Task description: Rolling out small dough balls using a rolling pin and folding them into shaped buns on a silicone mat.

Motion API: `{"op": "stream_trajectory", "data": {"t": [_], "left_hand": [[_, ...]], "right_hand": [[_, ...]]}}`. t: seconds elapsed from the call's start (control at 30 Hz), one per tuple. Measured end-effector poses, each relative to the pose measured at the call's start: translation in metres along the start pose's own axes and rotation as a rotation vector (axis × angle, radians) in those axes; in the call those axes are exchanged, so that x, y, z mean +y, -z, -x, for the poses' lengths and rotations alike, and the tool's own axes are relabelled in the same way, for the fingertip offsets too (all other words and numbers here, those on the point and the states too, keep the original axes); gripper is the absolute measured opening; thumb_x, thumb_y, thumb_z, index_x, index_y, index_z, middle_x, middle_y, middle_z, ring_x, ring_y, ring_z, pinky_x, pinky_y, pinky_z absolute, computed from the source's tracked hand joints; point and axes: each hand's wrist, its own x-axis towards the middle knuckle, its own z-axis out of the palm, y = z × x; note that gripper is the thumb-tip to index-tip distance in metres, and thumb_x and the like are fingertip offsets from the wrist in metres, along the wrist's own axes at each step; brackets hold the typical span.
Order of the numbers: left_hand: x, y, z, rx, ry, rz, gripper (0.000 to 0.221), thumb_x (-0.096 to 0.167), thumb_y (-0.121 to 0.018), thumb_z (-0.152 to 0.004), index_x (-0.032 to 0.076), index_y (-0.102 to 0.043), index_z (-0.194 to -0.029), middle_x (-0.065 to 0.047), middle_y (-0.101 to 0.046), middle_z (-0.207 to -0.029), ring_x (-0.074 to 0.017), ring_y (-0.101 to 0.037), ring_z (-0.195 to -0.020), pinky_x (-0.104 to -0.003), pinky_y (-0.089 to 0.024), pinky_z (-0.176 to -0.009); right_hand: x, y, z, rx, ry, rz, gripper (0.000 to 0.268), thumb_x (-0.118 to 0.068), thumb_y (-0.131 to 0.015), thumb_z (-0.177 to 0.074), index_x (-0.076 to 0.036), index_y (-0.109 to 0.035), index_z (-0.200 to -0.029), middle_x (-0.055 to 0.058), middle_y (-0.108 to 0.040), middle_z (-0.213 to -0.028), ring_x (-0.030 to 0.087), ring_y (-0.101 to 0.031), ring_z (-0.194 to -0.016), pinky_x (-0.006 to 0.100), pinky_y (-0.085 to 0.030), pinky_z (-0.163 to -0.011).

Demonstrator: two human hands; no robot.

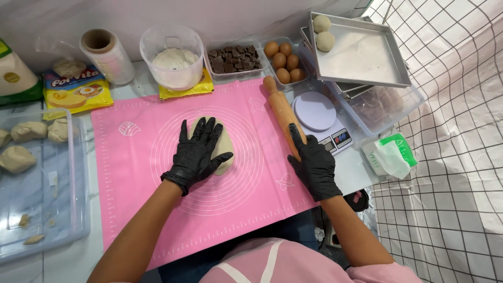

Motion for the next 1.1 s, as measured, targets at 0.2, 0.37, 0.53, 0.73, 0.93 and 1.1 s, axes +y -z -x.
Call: {"op": "stream_trajectory", "data": {"t": [0.2,0.37,0.53,0.73,0.93,1.1], "left_hand": [[0.000,-0.006,-0.003,0.072,0.012,0.020,0.079,0.064,-0.040,-0.103,0.020,-0.023,-0.165,-0.010,-0.020,-0.173,-0.0354,-0.017,-0.158,-0.065,0.001,-0.127],[-0.005,-0.009,-0.001,0.099,0.019,0.049,0.080,0.065,-0.039,-0.102,0.021,-0.021,-0.166,-0.006,-0.019,-0.174,-0.0336,-0.014,-0.159,-0.062,0.002,-0.128],[-0.009,0.000,0.002,0.087,0.000,0.108,0.076,0.062,-0.040,-0.104,0.020,-0.024,-0.165,-0.007,-0.019,-0.174,-0.0338,-0.016,-0.159,-0.059,0.001,-0.129],[-0.007,0.006,0.002,0.053,0.010,0.112,0.077,0.064,-0.037,-0.104,0.022,-0.019,-0.166,-0.005,-0.017,-0.174,-0.0322,-0.014,-0.159,-0.057,0.003,-0.130],[-0.004,0.015,0.003,0.020,0.039,0.109,0.078,0.066,-0.038,-0.103,0.024,-0.018,-0.167,-0.004,-0.016,-0.174,-0.0311,-0.012,-0.160,-0.056,0.003,-0.130],[-0.009,0.002,0.003,0.033,0.087,0.156,0.078,0.065,-0.040,-0.104,0.026,-0.016,-0.167,-0.006,-0.016,-0.174,-0.0308,-0.011,-0.160,-0.053,0.002,-0.130]], "right_hand": [[-0.029,0.019,-0.039,-0.275,-0.080,-0.195,0.095,-0.048,-0.080,-0.077,-0.026,-0.041,-0.160,0.027,-0.036,-0.162,0.050,-0.048,-0.139,0.056,-0.047,-0.106],[-0.066,-0.045,-0.136,0.233,-0.116,-0.585,0.038,-0.043,-0.072,-0.097,-0.029,-0.071,-0.132,0.010,-0.069,-0.126,0.034,-0.066,-0.119,0.045,-0.052,-0.103],[-0.079,-0.149,-0.279,-0.067,-0.429,-0.733,0.036,-0.067,-0.069,-0.085,-0.044,-0.077,-0.111,-0.005,-0.077,-0.101,0.023,-0.073,-0.105,0.039,-0.059,-0.089],[-0.101,-0.186,-0.309,0.113,-0.208,-0.496,0.035,-0.062,-0.076,-0.080,-0.034,-0.082,-0.101,0.006,-0.077,-0.090,0.030,-0.073,-0.093,0.042,-0.060,-0.082],[-0.113,-0.159,-0.313,0.114,-0.065,-0.447,0.037,-0.056,-0.079,-0.080,-0.026,-0.083,-0.102,0.014,-0.077,-0.095,0.037,-0.072,-0.095,0.050,-0.058,-0.082],[-0.102,-0.198,-0.332,-0.069,-0.151,-0.605,0.046,-0.059,-0.089,-0.070,-0.027,-0.080,-0.103,0.006,-0.078,-0.093,0.033,-0.074,-0.099,0.051,-0.060,-0.080]]}}
